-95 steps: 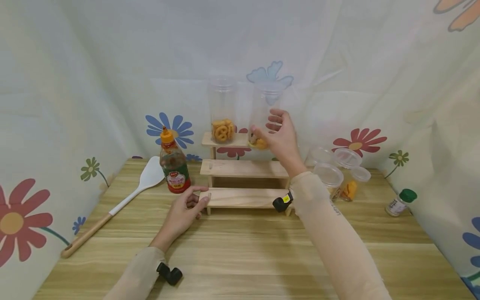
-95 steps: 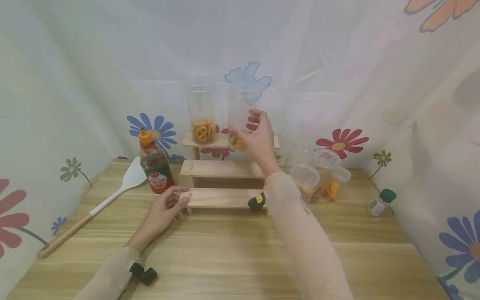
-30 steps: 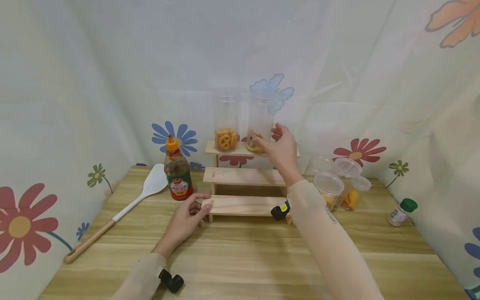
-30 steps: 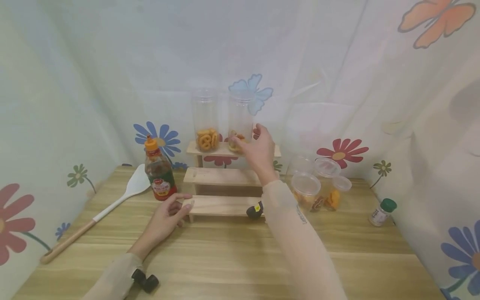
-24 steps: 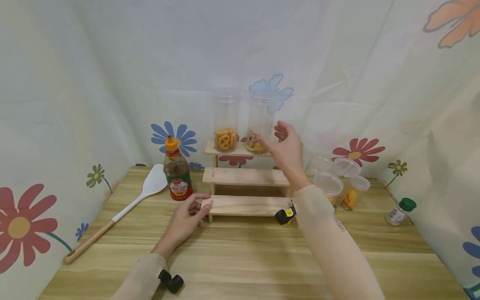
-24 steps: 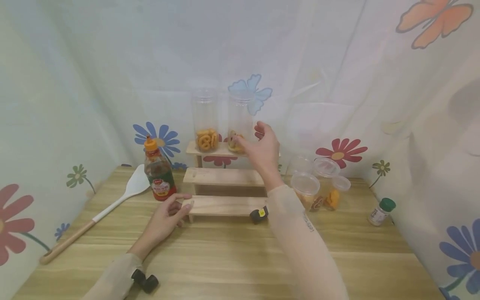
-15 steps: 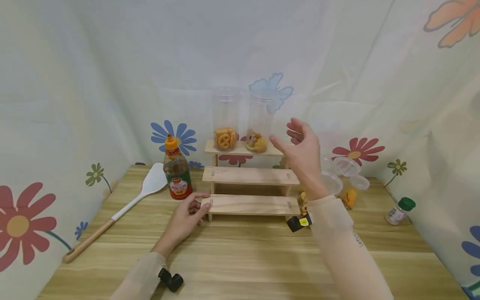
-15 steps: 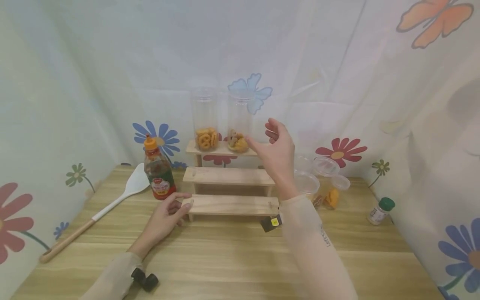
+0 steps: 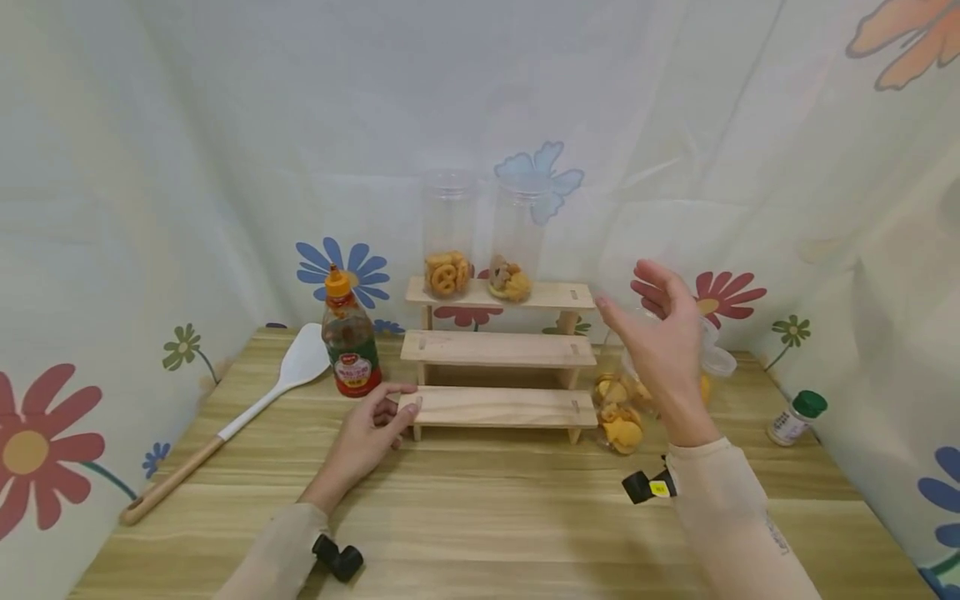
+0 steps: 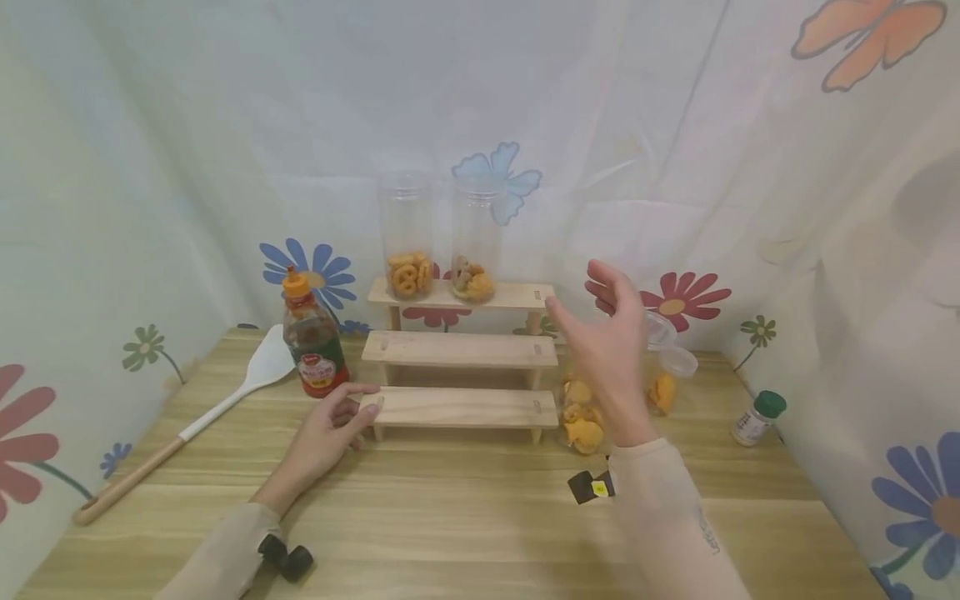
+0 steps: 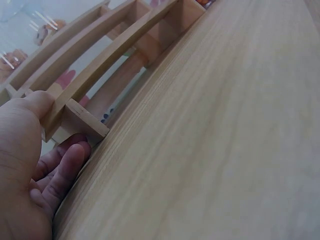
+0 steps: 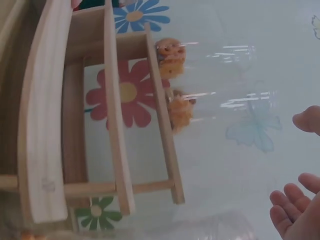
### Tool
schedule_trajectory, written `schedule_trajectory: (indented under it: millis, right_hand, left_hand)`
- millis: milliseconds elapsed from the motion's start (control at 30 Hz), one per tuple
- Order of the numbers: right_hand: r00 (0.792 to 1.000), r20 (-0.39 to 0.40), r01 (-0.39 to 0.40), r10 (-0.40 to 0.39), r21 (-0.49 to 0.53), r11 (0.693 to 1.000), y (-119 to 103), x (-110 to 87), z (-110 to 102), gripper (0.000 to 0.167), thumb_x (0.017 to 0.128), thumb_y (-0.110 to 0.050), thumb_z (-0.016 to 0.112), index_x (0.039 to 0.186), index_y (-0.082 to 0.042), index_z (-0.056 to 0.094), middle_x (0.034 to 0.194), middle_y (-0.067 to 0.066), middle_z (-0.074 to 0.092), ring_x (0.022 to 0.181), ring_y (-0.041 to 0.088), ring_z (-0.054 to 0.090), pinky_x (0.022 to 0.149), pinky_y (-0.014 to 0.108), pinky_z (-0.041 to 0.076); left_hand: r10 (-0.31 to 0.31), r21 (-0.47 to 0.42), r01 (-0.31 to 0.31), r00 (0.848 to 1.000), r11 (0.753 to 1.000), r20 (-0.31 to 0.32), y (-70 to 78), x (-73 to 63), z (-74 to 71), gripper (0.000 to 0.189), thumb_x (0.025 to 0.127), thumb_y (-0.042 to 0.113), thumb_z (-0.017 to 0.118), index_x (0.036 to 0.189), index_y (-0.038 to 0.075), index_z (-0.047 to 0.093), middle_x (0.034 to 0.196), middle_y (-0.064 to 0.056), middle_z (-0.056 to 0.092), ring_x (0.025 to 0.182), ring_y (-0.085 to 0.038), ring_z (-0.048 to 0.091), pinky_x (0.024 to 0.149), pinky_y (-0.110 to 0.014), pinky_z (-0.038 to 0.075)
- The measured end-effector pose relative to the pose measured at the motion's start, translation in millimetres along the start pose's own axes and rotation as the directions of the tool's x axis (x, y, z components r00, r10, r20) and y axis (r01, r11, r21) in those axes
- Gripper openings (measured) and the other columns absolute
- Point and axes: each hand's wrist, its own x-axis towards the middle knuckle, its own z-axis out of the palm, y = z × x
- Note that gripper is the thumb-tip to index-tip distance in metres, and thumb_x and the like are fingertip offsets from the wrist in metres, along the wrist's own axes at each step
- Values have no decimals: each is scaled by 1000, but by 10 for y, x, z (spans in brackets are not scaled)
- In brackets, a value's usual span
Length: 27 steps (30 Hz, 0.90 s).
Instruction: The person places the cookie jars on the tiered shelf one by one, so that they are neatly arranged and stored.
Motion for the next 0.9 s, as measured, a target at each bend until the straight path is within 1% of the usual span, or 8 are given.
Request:
schedule_trajectory:
  millis: [167,233,467,567,667,733,833,900]
  right_hand:
    - [997,-72,-15,11,-47,999,109,-99,-193,69,94,-26,94,155,-17,63,150,3,67,137,22,62,117,30,50]
    - [996,-87,-22,17,-58,998,162,-135,-261,69,93,-25,94,154,-17,63,150,5,67,137,23,63,117,28,50]
    - [995,-91,-33,28,-53,998,403,-282,-375,73,91,-23,97,155,-14,63,150,6,67,139,23,62,120,28,48]
    - [995,-95,-27,23,-40,999,504,-355,-386,73,90,-18,97,154,-12,62,148,8,68,139,25,63,118,25,49]
    - [995,-98,-32,28,-35,999,581,-418,-403,73,90,-15,96,154,-10,62,150,11,66,138,26,63,116,22,49]
    - [994,-92,-60,56,-36,998,627,-452,-419,74,91,-15,96,156,-8,61,152,11,65,139,25,62,113,18,49]
    - [991,-76,-114,110,-48,992,704,-510,-433,77,92,-17,96,158,-10,58,156,8,63,138,20,61,110,13,47]
    - [988,-64,-143,139,-50,988,771,-546,-426,80,91,-17,97,160,-11,57,154,9,65,133,17,61,104,12,48]
  left_hand:
    - [3,7,-3,1000,1000,7,-22,13,9,35,110,38,74,142,24,69,95,-15,75,75,-25,72,65,-36,65]
    - [3,11,-3,1000,1000,7,-36,16,4,36,111,38,74,143,24,69,94,-14,75,75,-24,72,65,-36,65]
    - [4,28,-4,1000,1000,-1,-48,13,-15,35,110,40,74,142,25,69,94,-12,75,74,-24,73,65,-36,65]
    - [-2,34,2,1000,999,3,-41,2,-21,36,110,40,74,143,24,68,94,-13,74,74,-24,72,65,-36,65]
    - [-8,31,8,1000,999,3,-34,-4,-17,36,110,40,74,142,26,68,95,-12,74,74,-25,72,65,-36,65]
    - [-7,27,7,1000,1000,1,-30,-5,-13,36,110,41,74,142,27,69,95,-12,74,75,-25,72,65,-36,65]
    - [-5,23,5,1000,1000,1,-18,-2,-14,35,110,41,74,142,28,69,94,-11,74,75,-26,72,65,-36,65]
    - [-5,23,5,1000,1000,0,-9,-1,-13,36,110,41,74,142,27,69,94,-11,74,74,-25,72,65,-36,65]
